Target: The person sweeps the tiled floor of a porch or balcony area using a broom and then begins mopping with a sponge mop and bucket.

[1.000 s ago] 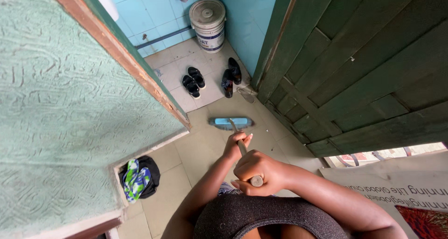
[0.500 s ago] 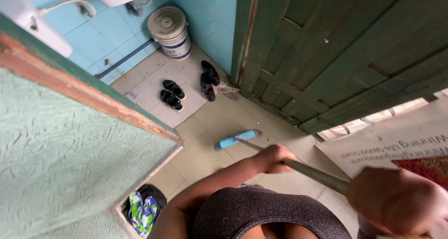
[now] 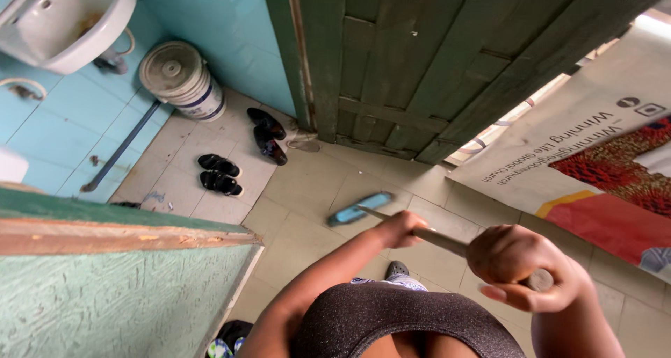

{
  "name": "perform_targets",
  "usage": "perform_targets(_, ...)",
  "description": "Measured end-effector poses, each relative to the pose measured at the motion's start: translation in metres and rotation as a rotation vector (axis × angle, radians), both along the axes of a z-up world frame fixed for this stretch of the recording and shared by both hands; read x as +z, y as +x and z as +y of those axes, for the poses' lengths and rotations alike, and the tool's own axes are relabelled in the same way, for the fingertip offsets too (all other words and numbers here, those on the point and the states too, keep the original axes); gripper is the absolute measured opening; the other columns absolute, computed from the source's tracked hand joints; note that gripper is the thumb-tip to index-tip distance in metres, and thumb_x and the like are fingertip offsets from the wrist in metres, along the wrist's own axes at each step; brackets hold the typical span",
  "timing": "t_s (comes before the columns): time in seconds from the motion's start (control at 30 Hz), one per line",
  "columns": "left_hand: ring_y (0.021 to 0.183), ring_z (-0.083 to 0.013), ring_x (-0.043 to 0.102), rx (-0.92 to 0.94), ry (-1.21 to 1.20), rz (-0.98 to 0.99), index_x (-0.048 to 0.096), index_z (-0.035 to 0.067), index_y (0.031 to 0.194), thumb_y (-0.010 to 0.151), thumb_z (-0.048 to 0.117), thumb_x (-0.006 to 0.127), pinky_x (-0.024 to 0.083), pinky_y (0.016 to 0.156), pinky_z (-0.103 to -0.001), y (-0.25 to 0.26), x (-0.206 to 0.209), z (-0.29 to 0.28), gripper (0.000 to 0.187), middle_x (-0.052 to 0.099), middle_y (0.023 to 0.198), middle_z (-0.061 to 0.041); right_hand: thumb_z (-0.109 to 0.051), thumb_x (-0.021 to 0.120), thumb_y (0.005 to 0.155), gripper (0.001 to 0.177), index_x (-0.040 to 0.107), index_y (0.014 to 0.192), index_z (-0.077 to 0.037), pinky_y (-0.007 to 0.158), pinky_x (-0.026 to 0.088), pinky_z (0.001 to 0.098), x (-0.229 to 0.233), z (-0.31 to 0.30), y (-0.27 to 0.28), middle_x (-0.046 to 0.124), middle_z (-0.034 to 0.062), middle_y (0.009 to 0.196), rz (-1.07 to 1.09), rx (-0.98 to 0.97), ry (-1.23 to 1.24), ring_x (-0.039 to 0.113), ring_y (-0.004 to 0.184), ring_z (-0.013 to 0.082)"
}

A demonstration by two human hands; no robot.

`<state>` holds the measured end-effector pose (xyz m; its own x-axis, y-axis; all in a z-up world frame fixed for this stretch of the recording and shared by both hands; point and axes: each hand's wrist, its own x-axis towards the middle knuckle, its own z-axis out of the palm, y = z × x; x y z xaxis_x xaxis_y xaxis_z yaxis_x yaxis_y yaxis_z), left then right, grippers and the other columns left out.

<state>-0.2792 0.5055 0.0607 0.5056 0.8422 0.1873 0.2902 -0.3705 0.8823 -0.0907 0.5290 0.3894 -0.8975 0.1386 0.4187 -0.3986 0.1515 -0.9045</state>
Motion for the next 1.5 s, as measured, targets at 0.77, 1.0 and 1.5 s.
perform_targets(0.77, 0.077, -0.0402, 0.063, 0.121, 0.095, -0.061, 0.06, 0.004, 0.077, 0.082, 0.016, 0.068, 0.051, 0.068, -0.046, 0.064, 0.081, 0.02, 0.015, 0.063, 0.079, -0.017, -0.003, 0.053, 0.091, 0.034, 0.042, 0.059, -0.005, 0.047, 0.031, 0.0319, 0.045, -0.055, 0.048, 0.046, 0.0039, 0.05, 0.324, -0.915, -0.302, 0.037, 0.043, 0.0116)
perform_targets(1.0, 0.079, -0.0398, 0.062, -0.115, 0.102, -0.177, 0.054, 0.004, 0.076, 0.083, 0.011, 0.07, 0.049, 0.07, -0.046, 0.144, 0.061, 0.054, 0.019, 0.06, 0.078, -0.016, 0.001, 0.062, 0.09, 0.03, 0.047, 0.064, -0.001, 0.049, 0.027, 0.0315, 0.045, -0.04, 0.066, 0.044, 0.0023, 0.057, -0.13, -1.073, 0.085, 0.035, 0.048, 0.0121)
perform_targets(1.5, 0.081, -0.0421, 0.064, 0.198, -0.033, 0.144, 0.062, 0.004, 0.079, 0.092, 0.018, 0.069, 0.051, 0.072, -0.048, 0.134, -0.007, 0.106, 0.02, 0.065, 0.084, -0.019, -0.005, 0.059, 0.097, 0.037, 0.044, 0.062, -0.005, 0.05, 0.041, 0.034, -0.065, 0.062, 0.164, 0.049, 0.0055, 0.053, 0.266, -0.75, -0.258, 0.045, 0.046, 0.0152)
